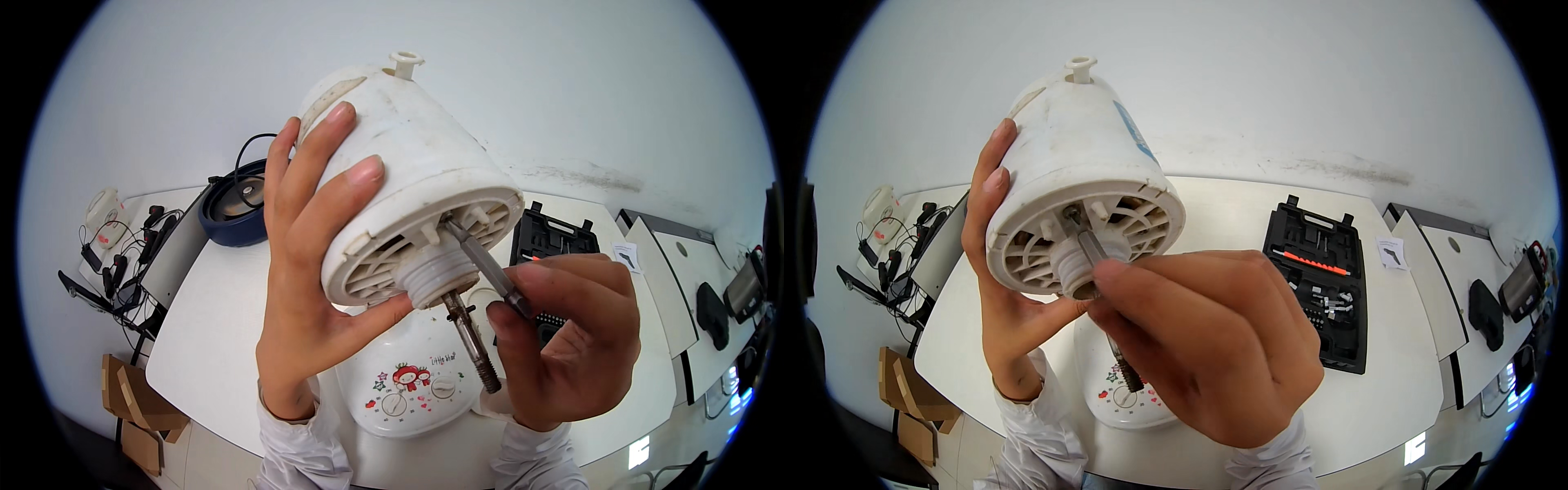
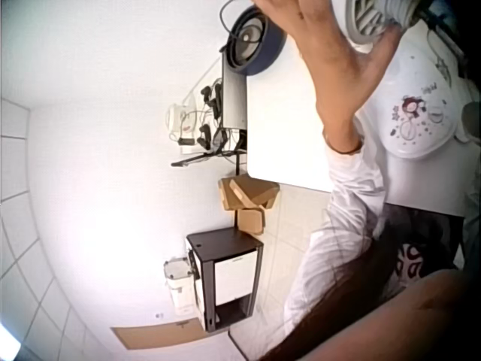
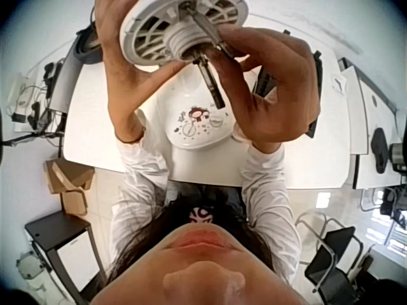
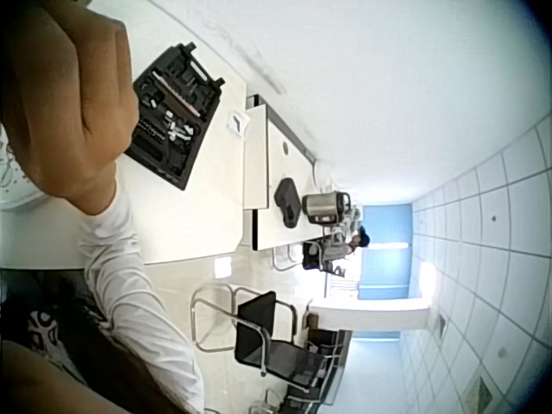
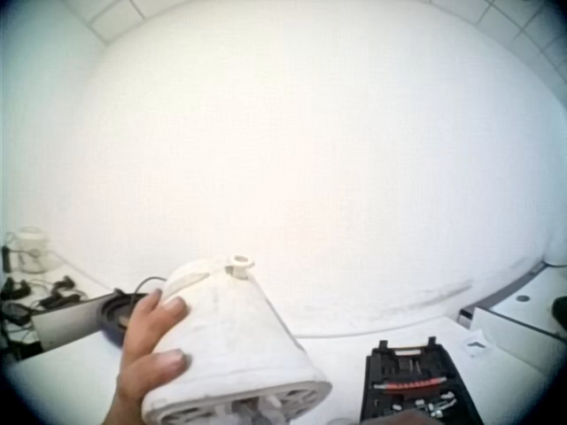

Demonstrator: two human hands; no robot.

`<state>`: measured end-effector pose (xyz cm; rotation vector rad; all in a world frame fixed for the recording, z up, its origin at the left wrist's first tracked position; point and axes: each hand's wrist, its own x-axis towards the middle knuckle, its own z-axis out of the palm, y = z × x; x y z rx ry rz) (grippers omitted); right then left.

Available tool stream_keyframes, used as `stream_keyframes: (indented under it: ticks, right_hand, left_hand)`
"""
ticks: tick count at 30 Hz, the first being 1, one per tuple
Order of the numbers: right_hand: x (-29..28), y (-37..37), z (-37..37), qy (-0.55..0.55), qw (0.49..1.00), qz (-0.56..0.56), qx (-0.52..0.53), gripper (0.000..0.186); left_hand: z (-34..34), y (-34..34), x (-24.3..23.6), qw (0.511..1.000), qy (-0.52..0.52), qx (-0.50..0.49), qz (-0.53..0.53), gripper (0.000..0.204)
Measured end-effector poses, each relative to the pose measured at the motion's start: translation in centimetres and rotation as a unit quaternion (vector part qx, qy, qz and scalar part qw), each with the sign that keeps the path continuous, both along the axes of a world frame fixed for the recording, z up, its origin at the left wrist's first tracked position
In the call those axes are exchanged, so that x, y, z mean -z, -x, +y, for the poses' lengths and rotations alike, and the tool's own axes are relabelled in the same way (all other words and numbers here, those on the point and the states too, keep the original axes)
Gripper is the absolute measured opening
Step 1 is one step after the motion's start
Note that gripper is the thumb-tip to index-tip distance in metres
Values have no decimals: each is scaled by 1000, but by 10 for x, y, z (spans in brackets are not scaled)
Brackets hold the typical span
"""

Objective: The person secures a rubber ring onto a blue speaker and then uses a screwdriver to adjust the internal components of a white electric fan. The person handles the speaker, fan, and screwdriver while working at a white table.

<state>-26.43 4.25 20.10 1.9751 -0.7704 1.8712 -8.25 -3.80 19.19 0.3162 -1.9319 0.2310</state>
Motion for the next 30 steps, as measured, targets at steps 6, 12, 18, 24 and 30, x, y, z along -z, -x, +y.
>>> stream_keyframes:
  ticks: [6,12,18,24,30]
  right_hand:
    - [0,-2,4,6,1000,-4,21,27]
    - [-5,1,10,23,996,55,71,29]
    - [-2,-1,7,2,999,3,34,30]
    - [-3,5,8,-46,999,-1,-10,30]
    - [-2,9,-2,-60,994,26,-84,25]
  left_hand:
    - [-2,-1,0,1000,8,-5,-2,103]
    - [0,0,-1,1000,-2,6,2,105]
    - [-1,-1,0,1000,2,-1,2,106]
    - [-1,1,0,1000,-2,1,6,104]
    - [1,0,0,1000,-3,-11,5,104]
